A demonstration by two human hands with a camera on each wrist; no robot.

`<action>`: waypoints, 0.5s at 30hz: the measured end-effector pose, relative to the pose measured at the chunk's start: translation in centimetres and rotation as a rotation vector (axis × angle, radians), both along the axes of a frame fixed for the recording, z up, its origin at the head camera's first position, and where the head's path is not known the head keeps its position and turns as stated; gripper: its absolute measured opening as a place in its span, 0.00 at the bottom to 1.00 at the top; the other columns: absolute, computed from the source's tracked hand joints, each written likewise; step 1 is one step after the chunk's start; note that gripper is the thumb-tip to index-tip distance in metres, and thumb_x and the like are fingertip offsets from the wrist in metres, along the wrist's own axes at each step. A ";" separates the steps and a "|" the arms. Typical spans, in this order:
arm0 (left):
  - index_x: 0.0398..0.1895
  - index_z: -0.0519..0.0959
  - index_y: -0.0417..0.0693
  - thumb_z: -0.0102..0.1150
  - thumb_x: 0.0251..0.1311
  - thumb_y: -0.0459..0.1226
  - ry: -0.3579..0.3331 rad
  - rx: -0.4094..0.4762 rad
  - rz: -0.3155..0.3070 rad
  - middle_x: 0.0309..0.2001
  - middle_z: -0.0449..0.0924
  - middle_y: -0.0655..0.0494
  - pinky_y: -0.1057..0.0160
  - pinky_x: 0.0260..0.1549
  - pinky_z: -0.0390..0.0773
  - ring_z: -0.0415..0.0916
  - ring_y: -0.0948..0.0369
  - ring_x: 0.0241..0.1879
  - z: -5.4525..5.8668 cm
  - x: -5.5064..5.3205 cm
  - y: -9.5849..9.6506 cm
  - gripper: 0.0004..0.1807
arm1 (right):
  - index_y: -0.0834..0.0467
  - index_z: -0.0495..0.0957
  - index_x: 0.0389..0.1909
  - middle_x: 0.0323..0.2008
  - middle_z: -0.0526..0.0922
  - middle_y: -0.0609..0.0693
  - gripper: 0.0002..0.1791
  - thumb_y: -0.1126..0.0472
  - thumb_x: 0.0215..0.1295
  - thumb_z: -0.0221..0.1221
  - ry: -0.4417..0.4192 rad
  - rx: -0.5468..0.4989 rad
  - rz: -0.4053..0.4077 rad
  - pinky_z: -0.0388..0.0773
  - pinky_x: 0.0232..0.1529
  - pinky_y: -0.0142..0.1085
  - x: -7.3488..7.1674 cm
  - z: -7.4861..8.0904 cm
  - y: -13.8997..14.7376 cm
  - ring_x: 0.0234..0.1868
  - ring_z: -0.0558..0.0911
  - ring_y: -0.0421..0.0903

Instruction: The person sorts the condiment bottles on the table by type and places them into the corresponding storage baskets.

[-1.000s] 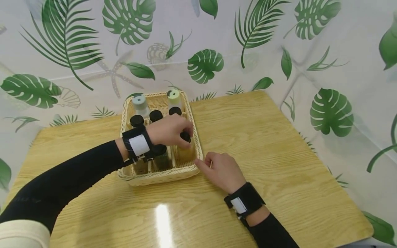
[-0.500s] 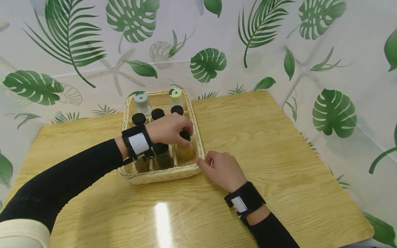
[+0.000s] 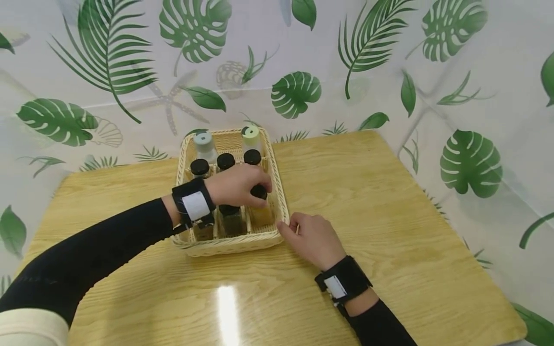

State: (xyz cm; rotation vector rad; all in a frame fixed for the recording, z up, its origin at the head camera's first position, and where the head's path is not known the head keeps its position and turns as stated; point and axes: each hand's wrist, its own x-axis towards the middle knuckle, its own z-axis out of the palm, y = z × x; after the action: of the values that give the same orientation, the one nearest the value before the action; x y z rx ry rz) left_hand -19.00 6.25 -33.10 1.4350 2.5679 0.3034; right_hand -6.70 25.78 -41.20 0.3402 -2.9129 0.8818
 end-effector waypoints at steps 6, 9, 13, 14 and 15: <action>0.52 0.78 0.52 0.65 0.55 0.50 0.058 0.051 -0.037 0.50 0.76 0.56 0.63 0.45 0.73 0.73 0.62 0.46 0.0 0.2 -1.0 0.23 | 0.49 0.70 0.18 0.09 0.62 0.43 0.24 0.37 0.68 0.48 0.002 0.001 0.035 0.57 0.14 0.36 -1.1 -0.3 0.5 0.10 0.63 0.43; 0.52 0.78 0.52 0.63 0.56 0.51 0.114 0.135 -0.075 0.49 0.76 0.56 0.63 0.42 0.74 0.73 0.62 0.43 0.2 0.6 -2.0 0.22 | 0.49 0.70 0.19 0.10 0.63 0.43 0.23 0.38 0.68 0.49 -0.009 0.022 0.023 0.58 0.14 0.36 -0.9 -0.5 1.0 0.10 0.64 0.42; 0.49 0.79 0.52 0.63 0.57 0.49 0.228 0.307 -0.115 0.44 0.77 0.56 0.62 0.37 0.74 0.72 0.63 0.39 0.7 1.1 -4.4 0.19 | 0.48 0.71 0.20 0.09 0.64 0.42 0.23 0.38 0.68 0.49 -0.007 0.062 0.005 0.59 0.14 0.36 -0.7 -0.4 2.1 0.10 0.65 0.42; 0.49 0.80 0.52 0.63 0.57 0.50 0.263 0.344 -0.122 0.44 0.77 0.57 0.62 0.38 0.74 0.72 0.62 0.40 0.8 1.2 -5.2 0.19 | 0.48 0.71 0.20 0.09 0.64 0.42 0.22 0.38 0.68 0.49 0.001 0.074 0.000 0.59 0.13 0.36 -0.7 -0.3 2.5 0.10 0.64 0.42; 0.48 0.80 0.51 0.63 0.57 0.49 0.296 0.381 -0.133 0.44 0.77 0.57 0.61 0.39 0.74 0.71 0.61 0.41 1.0 1.3 -6.0 0.19 | 0.48 0.72 0.21 0.10 0.64 0.42 0.22 0.37 0.68 0.49 0.016 0.086 -0.007 0.59 0.14 0.36 -0.7 -0.2 2.8 0.10 0.64 0.41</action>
State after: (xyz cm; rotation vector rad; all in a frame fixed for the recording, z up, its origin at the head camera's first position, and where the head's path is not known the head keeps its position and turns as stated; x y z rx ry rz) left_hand -17.70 0.22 -32.12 1.9015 2.7291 0.6324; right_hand -7.36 28.63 -41.39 0.3415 -2.9413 0.7516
